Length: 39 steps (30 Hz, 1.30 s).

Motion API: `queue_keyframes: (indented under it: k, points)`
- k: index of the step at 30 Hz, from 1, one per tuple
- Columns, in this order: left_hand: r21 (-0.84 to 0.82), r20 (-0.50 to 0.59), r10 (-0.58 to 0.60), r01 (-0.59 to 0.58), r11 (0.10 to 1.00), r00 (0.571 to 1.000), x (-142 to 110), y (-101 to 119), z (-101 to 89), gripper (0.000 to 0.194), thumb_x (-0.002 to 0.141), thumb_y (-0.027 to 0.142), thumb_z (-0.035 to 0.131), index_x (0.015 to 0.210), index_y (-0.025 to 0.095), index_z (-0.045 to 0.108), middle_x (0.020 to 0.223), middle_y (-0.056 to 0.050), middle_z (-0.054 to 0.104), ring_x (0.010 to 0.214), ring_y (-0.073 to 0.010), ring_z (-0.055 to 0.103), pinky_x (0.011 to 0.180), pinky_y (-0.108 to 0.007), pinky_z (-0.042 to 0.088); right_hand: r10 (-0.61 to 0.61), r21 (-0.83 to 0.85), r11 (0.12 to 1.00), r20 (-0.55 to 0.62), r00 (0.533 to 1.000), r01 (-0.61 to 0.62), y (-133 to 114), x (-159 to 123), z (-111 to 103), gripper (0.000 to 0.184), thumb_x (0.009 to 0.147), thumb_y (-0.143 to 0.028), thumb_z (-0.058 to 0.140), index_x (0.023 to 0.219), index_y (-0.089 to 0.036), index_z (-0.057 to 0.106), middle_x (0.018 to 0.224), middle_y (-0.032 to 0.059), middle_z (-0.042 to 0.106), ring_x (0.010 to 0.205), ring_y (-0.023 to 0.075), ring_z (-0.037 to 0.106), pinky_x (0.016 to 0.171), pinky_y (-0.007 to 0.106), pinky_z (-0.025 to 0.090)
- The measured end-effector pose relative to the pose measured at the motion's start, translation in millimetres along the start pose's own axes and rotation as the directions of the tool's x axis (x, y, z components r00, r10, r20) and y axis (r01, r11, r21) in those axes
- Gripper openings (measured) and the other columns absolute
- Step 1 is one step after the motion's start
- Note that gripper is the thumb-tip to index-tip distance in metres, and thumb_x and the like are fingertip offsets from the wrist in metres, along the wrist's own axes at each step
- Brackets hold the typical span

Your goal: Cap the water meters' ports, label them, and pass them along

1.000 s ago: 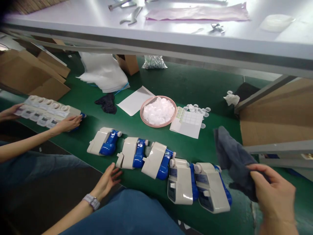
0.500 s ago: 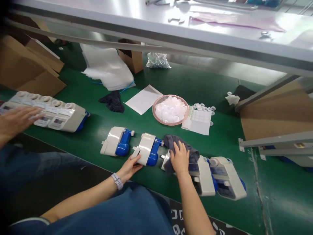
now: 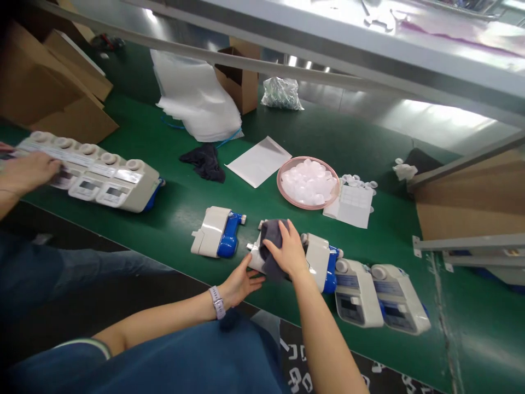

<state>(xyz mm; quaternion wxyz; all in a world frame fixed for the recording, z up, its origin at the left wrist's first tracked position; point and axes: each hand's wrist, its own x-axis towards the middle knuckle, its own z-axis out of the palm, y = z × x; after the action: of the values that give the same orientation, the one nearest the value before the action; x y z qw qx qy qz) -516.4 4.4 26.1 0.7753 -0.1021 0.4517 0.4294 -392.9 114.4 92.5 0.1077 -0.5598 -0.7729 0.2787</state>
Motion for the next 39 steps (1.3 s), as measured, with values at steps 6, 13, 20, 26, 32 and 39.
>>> queue_keyframes:
  k: [6, 13, 20, 26, 32, 39]
  points:
    - [-0.080, 0.074, -0.061, 0.067, 0.994, 0.995, -1.3, 22.9, 11.3, 0.080, 0.080, 0.078, 0.021, 0.127, 0.019, 0.046, 0.122, -0.015, 0.057, 0.109, -0.0335, 0.054, 0.102, -0.049, 0.031, 0.150, -0.343, 0.933, 0.085, 0.985, -0.112, -26.6, 55.5, 40.1, 0.056, 0.083, -0.051, 0.049, 0.132, -0.024, 0.046, 0.135, 0.0135, 0.049, 0.125, 0.0370, 0.040, 0.092, 0.067, 0.036]
    - [-0.262, 0.126, 0.013, 0.021, 0.965, 0.992, -10.6, 28.1, 14.8, 0.068, 0.087, 0.067, 0.031, 0.125, 0.013, 0.048, 0.112, -0.015, 0.062, 0.101, -0.0276, 0.060, 0.091, -0.038, 0.046, -0.113, -0.257, 0.956, 0.123, 0.986, 0.142, -25.7, -99.9, 63.6, 0.054, 0.080, -0.010, 0.043, 0.132, -0.022, 0.046, 0.145, 0.0080, 0.041, 0.137, 0.0296, 0.030, 0.108, 0.061, 0.025]
    - [-0.091, 0.048, -0.123, 0.127, 0.988, 0.991, -15.9, 22.7, -15.2, 0.075, 0.082, 0.076, 0.026, 0.138, 0.026, 0.026, 0.124, -0.017, 0.053, 0.109, -0.0333, 0.055, 0.095, -0.058, 0.035, 0.001, 0.006, 1.000, -0.005, 1.000, -0.001, -40.8, -42.1, 12.7, 0.040, 0.085, -0.036, 0.050, 0.124, -0.026, 0.050, 0.135, 0.0091, 0.048, 0.119, 0.0249, 0.051, 0.093, 0.041, 0.047]
    - [-0.195, 0.143, -0.100, 0.128, 0.972, 0.985, -11.6, 31.5, -5.0, 0.076, 0.084, 0.073, 0.025, 0.134, 0.016, 0.036, 0.123, -0.020, 0.053, 0.109, -0.0346, 0.056, 0.091, -0.051, 0.043, 0.020, -0.181, 0.983, 0.094, 0.995, -0.002, -40.6, -5.1, 41.2, 0.062, 0.077, -0.039, 0.062, 0.135, -0.030, 0.041, 0.152, 0.0071, 0.027, 0.138, 0.0376, 0.018, 0.103, 0.068, 0.022]
    - [-0.071, -0.130, -0.090, 0.081, 0.994, 0.987, -18.6, 18.4, -11.9, 0.053, 0.095, 0.048, 0.028, 0.127, 0.009, 0.043, 0.114, -0.018, 0.061, 0.102, -0.0272, 0.061, 0.087, -0.042, 0.047, -0.088, 0.257, 0.964, 0.100, 0.991, 0.060, -5.2, -144.7, 24.7, 0.062, 0.068, -0.013, 0.057, 0.128, -0.026, 0.049, 0.138, 0.0059, 0.048, 0.126, 0.0224, 0.045, 0.105, 0.040, 0.040]
    - [0.464, 0.068, -0.467, 0.387, 0.797, 0.881, -12.8, -67.8, 50.7, 0.048, 0.084, 0.033, 0.060, 0.126, 0.016, 0.047, 0.139, -0.015, 0.045, 0.128, -0.0265, 0.042, 0.110, -0.041, 0.025, 0.231, 0.185, 0.968, -0.421, 0.877, -0.167, 148.5, -125.9, -117.5, 0.047, 0.079, -0.026, 0.056, 0.125, -0.019, 0.051, 0.138, 0.0113, 0.047, 0.130, 0.0253, 0.040, 0.111, 0.048, 0.030]
